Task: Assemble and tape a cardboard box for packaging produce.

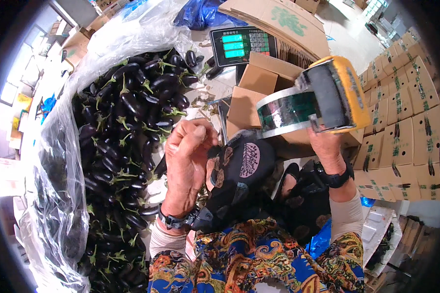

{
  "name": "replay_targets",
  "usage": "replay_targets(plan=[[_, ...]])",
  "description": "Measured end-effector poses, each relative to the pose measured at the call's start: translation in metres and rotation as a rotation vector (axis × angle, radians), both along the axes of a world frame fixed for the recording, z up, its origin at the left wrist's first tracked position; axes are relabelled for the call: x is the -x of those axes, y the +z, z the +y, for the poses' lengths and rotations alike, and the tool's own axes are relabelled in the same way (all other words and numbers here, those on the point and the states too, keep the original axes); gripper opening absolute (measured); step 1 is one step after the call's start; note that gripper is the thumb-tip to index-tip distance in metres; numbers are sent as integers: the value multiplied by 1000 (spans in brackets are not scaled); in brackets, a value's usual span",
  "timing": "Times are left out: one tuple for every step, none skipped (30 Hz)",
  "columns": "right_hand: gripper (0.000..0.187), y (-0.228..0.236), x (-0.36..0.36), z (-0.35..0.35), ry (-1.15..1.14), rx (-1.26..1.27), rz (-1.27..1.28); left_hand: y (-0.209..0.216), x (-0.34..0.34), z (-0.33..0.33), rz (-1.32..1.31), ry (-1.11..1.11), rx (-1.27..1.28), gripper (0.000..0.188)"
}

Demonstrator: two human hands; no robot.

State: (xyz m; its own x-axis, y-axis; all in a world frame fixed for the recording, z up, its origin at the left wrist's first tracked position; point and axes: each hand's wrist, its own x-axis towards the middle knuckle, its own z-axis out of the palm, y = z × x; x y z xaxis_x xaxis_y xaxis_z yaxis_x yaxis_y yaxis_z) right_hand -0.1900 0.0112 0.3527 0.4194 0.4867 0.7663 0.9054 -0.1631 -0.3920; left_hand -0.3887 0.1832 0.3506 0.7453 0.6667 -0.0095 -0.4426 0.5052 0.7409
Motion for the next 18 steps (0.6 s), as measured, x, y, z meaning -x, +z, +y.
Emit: replay_targets(plan=[[29, -2, 0, -1, 2, 5, 0, -1, -1, 2, 79, 61, 2, 8], [34, -6, -2, -2, -52, 13, 28, -1, -2, 3, 158, 121, 5, 7], [38, -11, -3, -5, -107, 21, 55, 0, -5, 1, 159, 122, 11, 7], [43, -14, -5, -7, -161, 29, 79, 4, -8, -3, 188, 123, -51, 11], [49, -16, -6, -10, -212, 41, -6, 7, -11, -6, 216, 122, -113, 17], [49, -14, -4, -11, -212, 46, -8, 4, -11, -6, 236, 27, -217, 33], [52, -14, -1, -12, -210, 39, 17, 5, -14, -9, 218, -45, -257, 35], [55, -12, 3, -12, -209, 33, 43, 7, -18, -14, 199, -118, -297, 38], [60, -6, 9, -14, -244, 136, 95, 8, -21, -18, 184, -191, -267, 41], [60, -6, 8, -14, -244, 140, 95, 10, -25, -23, 165, -268, -239, 44], [63, -7, 7, -15, -238, 120, 21, 14, -28, -28, 102, -330, -161, 45], [66, -10, 5, -16, -232, 100, -52, 6, -32, -28, 114, -403, -113, 46], [76, -26, -2, -25, -323, 126, -13, 3, -38, -33, 96, -432, -41, 46], [76, -31, -6, -30, -332, 132, -15, 0, -43, -36, 84, -457, 29, 46], [78, -33, -9, -35, -275, 40, 227, -2, -45, -35, 82, -466, 34, 46], [79, -33, -9, -35, -206, -57, 471, -4, -44, -32, 109, -514, 60, 44], [67, -25, -2, -31, -264, 5, 244, -4, -43, -30, 137, -563, 86, 41], [67, -24, -2, -34, -264, 4, 245, -5, -42, -30, 138, -562, 85, 41]])
